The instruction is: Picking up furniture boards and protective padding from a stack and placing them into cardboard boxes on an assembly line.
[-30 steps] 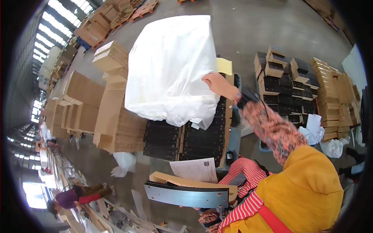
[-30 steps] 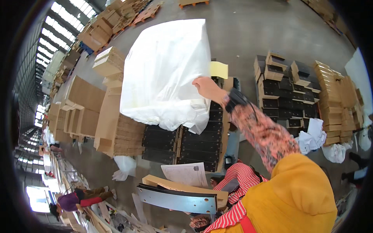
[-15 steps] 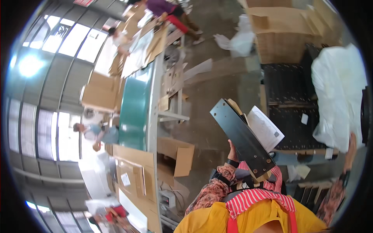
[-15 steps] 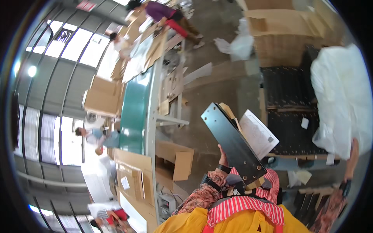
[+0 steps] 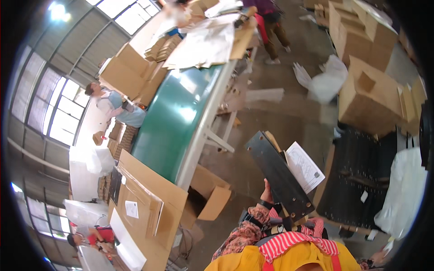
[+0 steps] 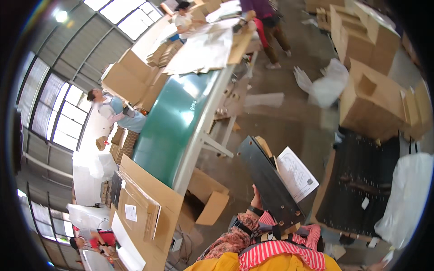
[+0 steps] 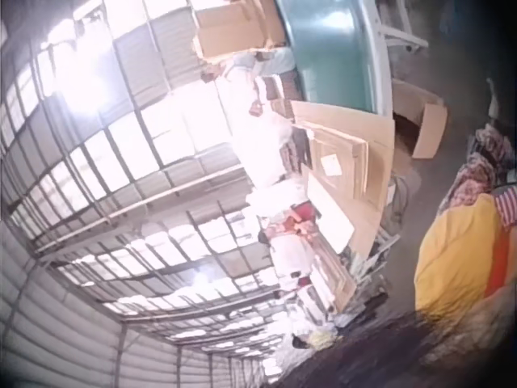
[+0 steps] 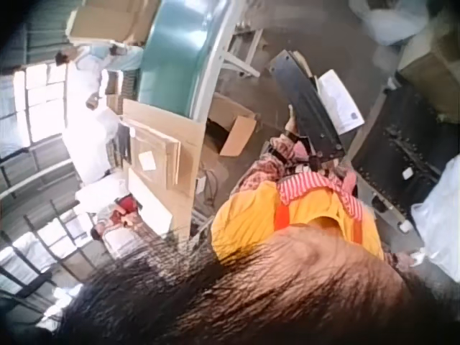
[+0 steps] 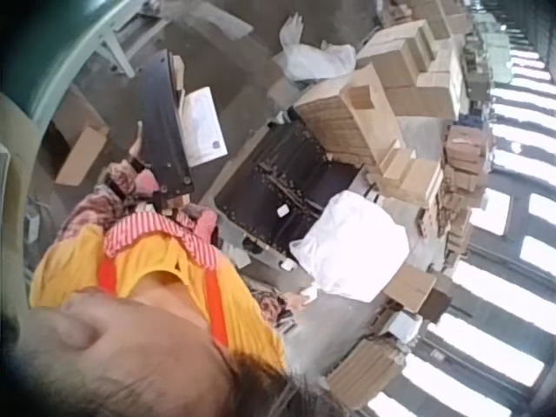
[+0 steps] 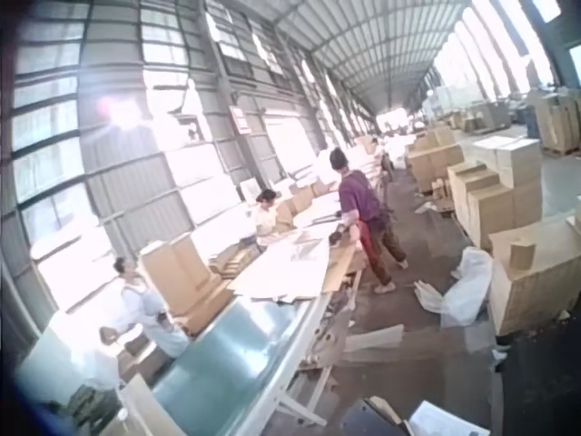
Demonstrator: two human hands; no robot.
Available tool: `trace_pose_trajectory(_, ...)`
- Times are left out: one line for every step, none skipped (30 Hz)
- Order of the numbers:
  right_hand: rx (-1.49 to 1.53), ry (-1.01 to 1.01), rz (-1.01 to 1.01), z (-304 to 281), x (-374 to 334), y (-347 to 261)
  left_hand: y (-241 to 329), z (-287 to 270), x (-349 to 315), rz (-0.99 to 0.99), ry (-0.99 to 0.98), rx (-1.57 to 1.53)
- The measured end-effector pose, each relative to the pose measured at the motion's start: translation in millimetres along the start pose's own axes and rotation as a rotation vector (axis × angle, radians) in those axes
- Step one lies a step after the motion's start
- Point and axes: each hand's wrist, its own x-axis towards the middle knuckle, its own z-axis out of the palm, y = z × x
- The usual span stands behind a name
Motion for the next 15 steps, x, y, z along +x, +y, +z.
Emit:
trace_pose_trajectory(0.041,-0.154,0.012,33.5,-6.5,-29.9,24.8,-5.1,-6.3,0.053,-0.038,0.000)
trace_pose_trajectory(0.089,-0.281,0.013,66.3,-13.1,-65.2,49.0,-11.2,-4.5,0.102,-0.041,-0.011)
trace_pose_trajectory(0.116,-0.406,0.012,94.7,-20.6,-96.5,67.9,-15.9,1.0,0.094,0.067,0.011)
trace_pose_trajectory(0.168,-0.547,-0.042,140.4,-7.5,-135.0,89.2,-30.4,-7.9,0.144,0.208,0.009)
trace_pose_trajectory(0.196,-0.646,-0.058,170.2,-6.3,-166.5,109.1,-41.3,-14.9,0.152,0.337,0.003)
trace_pose_trajectory(0.214,-0.715,-0.060,192.6,-4.9,-189.9,127.8,-28.1,-16.5,0.131,0.313,0.012)
trace_pose_trajectory(0.234,-0.785,-0.074,214.0,0.8,-213.5,152.6,-30.5,-27.6,0.182,0.333,-0.011)
trace_pose_trajectory(0.173,-0.882,-0.047,201.2,-17.6,-202.2,111.4,-40.8,-90.9,0.155,0.295,-0.080)
trace_pose_trajectory(0.189,-0.943,-0.083,227.8,-10.3,-225.5,128.1,-40.3,-99.7,0.211,0.207,-0.111)
trace_pose_trajectory(0.195,-1.008,-0.098,245.4,-4.3,-242.1,146.6,-39.7,-111.2,0.274,0.157,-0.119)
trace_pose_trajectory(0.202,-1.057,-0.118,268.2,4.3,-258.3,161.4,-41.9,-111.9,0.317,0.170,-0.130)
trace_pose_trajectory(0.201,-1.094,-0.142,289.2,14.2,-272.2,177.8,-45.3,-108.0,0.372,0.180,-0.110)
trace_pose_trajectory(0.194,-1.132,-0.164,312.8,24.8,-287.8,192.9,-47.1,-103.3,0.423,0.189,-0.088)
trace_pose_trajectory(0.185,-1.159,-0.175,332.7,35.6,-298.2,202.9,-48.8,-95.8,0.444,0.197,-0.092)
trace_pose_trajectory(0.157,-1.190,-0.190,352.2,47.1,-310.5,208.8,-48.7,-98.0,0.504,0.235,-0.077)
